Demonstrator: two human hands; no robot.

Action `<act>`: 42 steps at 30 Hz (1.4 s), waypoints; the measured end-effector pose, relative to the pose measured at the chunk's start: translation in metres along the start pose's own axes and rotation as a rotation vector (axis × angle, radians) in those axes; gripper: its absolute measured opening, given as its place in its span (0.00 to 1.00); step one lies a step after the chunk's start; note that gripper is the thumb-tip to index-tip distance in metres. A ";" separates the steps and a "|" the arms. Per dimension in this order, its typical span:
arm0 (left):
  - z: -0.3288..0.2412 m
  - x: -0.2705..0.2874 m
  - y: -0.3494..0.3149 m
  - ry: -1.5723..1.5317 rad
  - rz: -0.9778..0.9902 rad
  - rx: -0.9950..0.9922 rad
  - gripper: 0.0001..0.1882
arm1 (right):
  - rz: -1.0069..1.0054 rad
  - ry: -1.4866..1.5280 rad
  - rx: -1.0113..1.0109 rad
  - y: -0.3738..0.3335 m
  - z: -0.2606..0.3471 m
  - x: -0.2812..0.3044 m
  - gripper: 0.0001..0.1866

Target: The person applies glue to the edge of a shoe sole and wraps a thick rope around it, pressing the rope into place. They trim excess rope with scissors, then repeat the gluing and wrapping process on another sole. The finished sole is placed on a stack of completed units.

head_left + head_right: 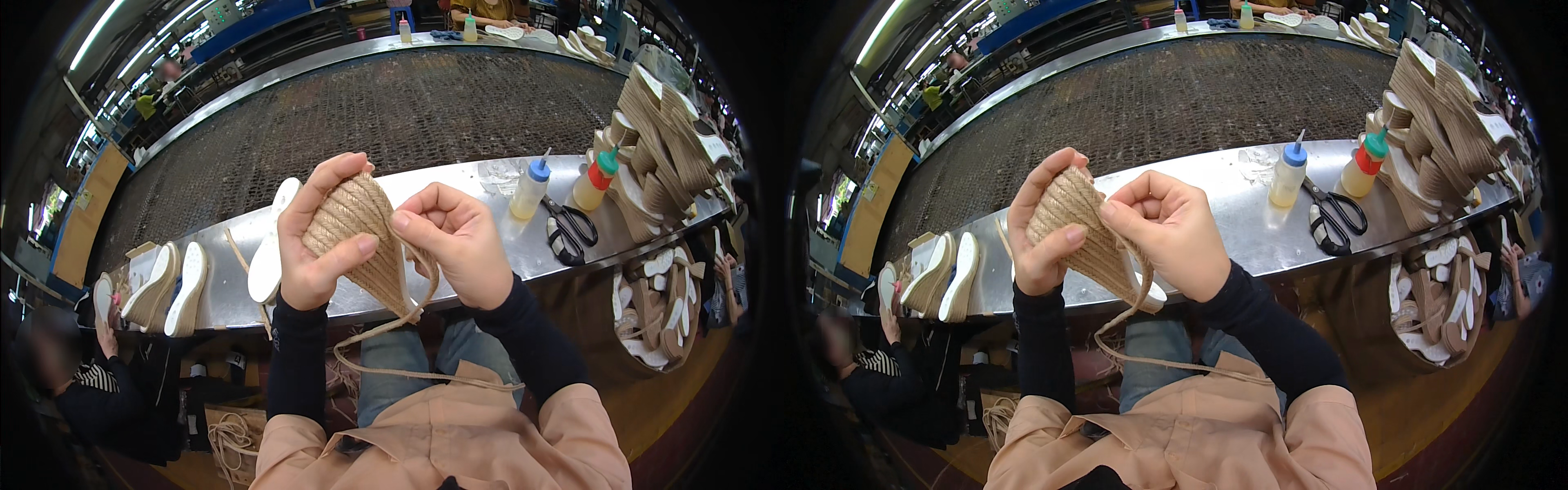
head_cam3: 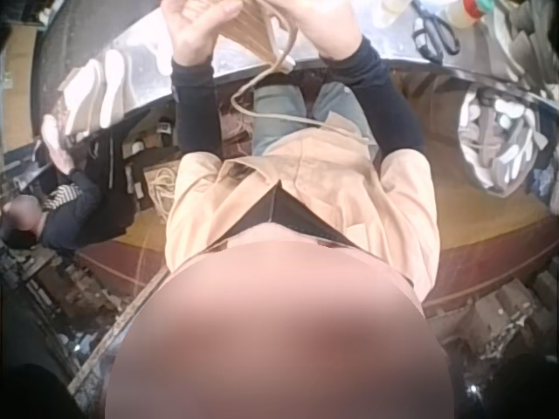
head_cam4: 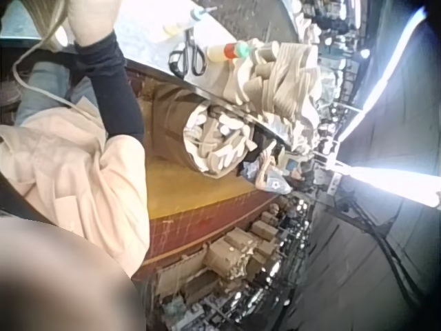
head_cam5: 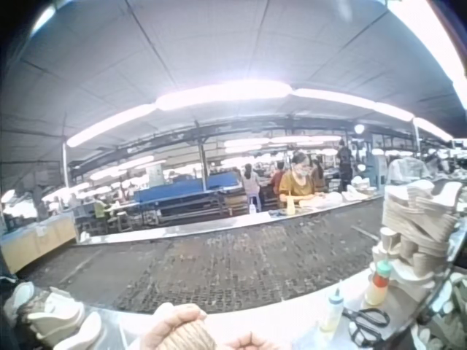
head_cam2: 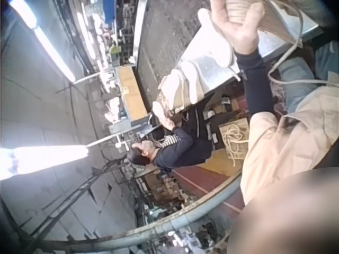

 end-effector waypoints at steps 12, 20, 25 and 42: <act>0.010 0.007 0.002 -0.063 -0.001 0.006 0.39 | -0.057 -0.085 -0.002 -0.005 -0.007 0.005 0.07; 0.009 0.005 0.002 -0.074 0.002 0.024 0.39 | -0.070 0.018 -0.013 -0.003 -0.020 0.003 0.07; 0.010 0.006 0.002 -0.068 -0.016 0.011 0.40 | -0.011 0.057 -0.150 -0.003 -0.027 0.007 0.09; 0.011 0.006 0.001 -0.079 0.014 0.034 0.40 | -0.091 0.061 -0.047 -0.008 -0.034 0.003 0.05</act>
Point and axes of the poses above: each hand's wrist, its own y-axis towards the middle knuckle, its own x-axis out of the back of the hand, z = x × y, the point moved 4 cm from there along y, towards the middle knuckle, and after that the axes turned 15 degrees about -x, right-handed, at the moved point
